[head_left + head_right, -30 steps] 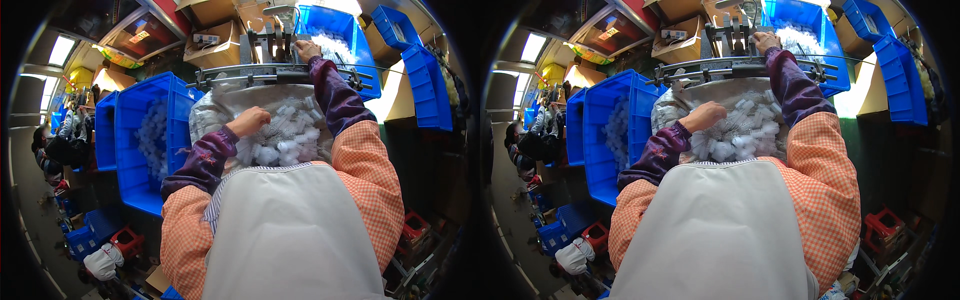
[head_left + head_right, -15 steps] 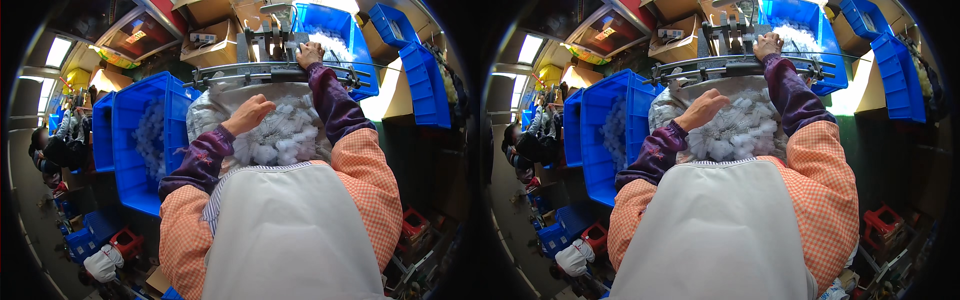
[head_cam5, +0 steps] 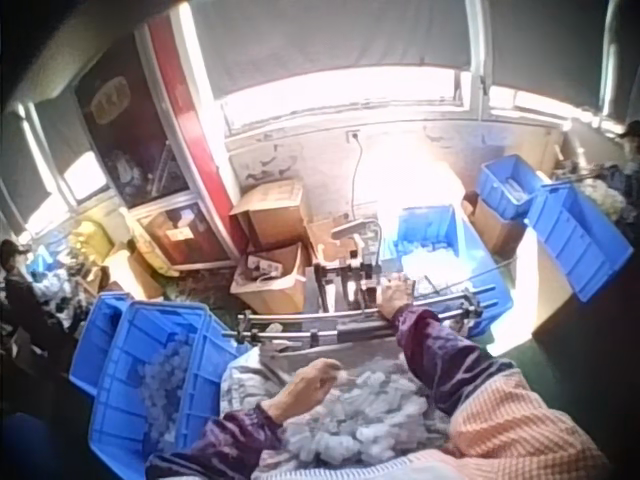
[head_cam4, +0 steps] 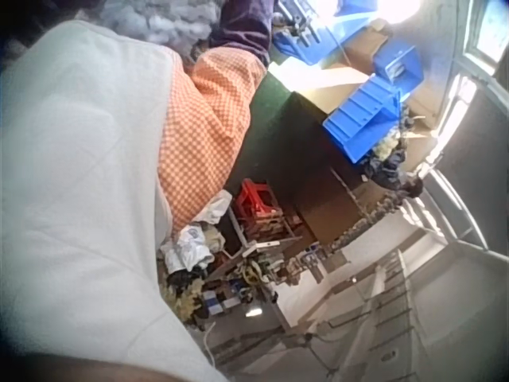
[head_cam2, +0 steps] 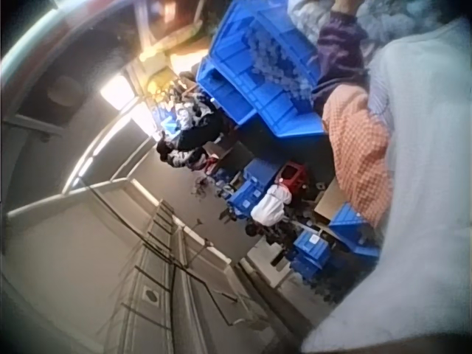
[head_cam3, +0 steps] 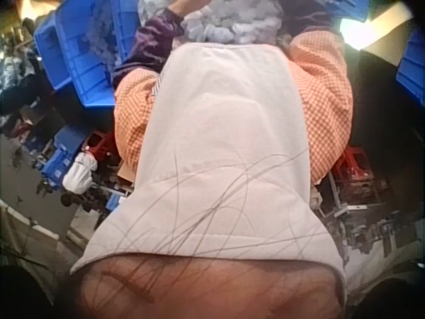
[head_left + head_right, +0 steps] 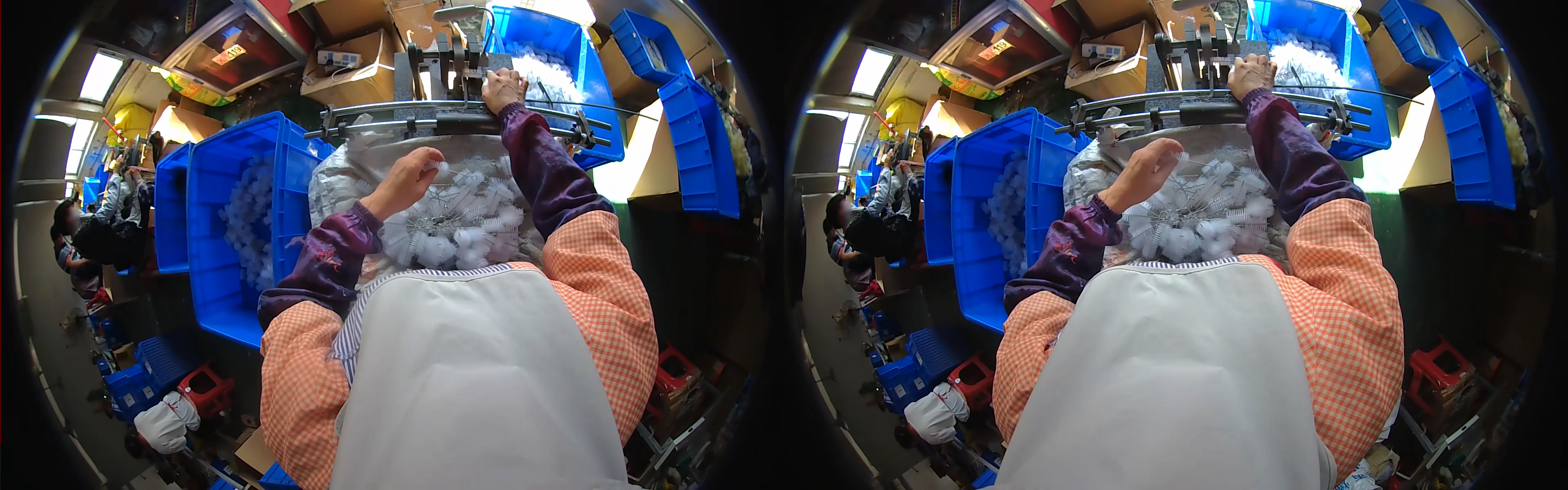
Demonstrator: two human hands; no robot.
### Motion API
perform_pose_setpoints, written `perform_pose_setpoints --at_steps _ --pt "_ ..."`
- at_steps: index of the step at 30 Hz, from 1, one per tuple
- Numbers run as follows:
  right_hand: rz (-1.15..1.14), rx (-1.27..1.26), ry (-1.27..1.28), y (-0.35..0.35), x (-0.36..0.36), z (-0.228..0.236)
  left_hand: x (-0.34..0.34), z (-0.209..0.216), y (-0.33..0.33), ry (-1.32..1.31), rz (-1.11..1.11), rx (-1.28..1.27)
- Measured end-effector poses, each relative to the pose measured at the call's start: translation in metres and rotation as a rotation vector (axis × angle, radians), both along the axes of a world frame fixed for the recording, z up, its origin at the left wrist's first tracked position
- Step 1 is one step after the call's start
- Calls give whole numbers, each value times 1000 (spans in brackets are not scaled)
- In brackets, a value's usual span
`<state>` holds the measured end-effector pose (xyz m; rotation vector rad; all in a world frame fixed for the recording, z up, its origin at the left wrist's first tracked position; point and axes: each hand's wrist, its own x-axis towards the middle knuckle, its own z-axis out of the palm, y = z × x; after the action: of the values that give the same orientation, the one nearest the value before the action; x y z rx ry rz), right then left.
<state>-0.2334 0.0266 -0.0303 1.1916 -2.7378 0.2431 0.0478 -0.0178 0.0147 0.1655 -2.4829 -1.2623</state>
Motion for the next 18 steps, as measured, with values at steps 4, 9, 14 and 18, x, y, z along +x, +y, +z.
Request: perform_pose_setpoints --at_steps 4,9,14,18 --pt "-28 -105 -108 16 -40 -14 -5 4 0 9 23 67" --pt "3 142 0 19 -51 20 -14 20 6 -22 46 -31" --pt "-153 34 10 41 -104 1 -28 22 11 56 37 -2" --pt "-163 -12 90 56 -81 4 -28 16 9 58 33 -7"
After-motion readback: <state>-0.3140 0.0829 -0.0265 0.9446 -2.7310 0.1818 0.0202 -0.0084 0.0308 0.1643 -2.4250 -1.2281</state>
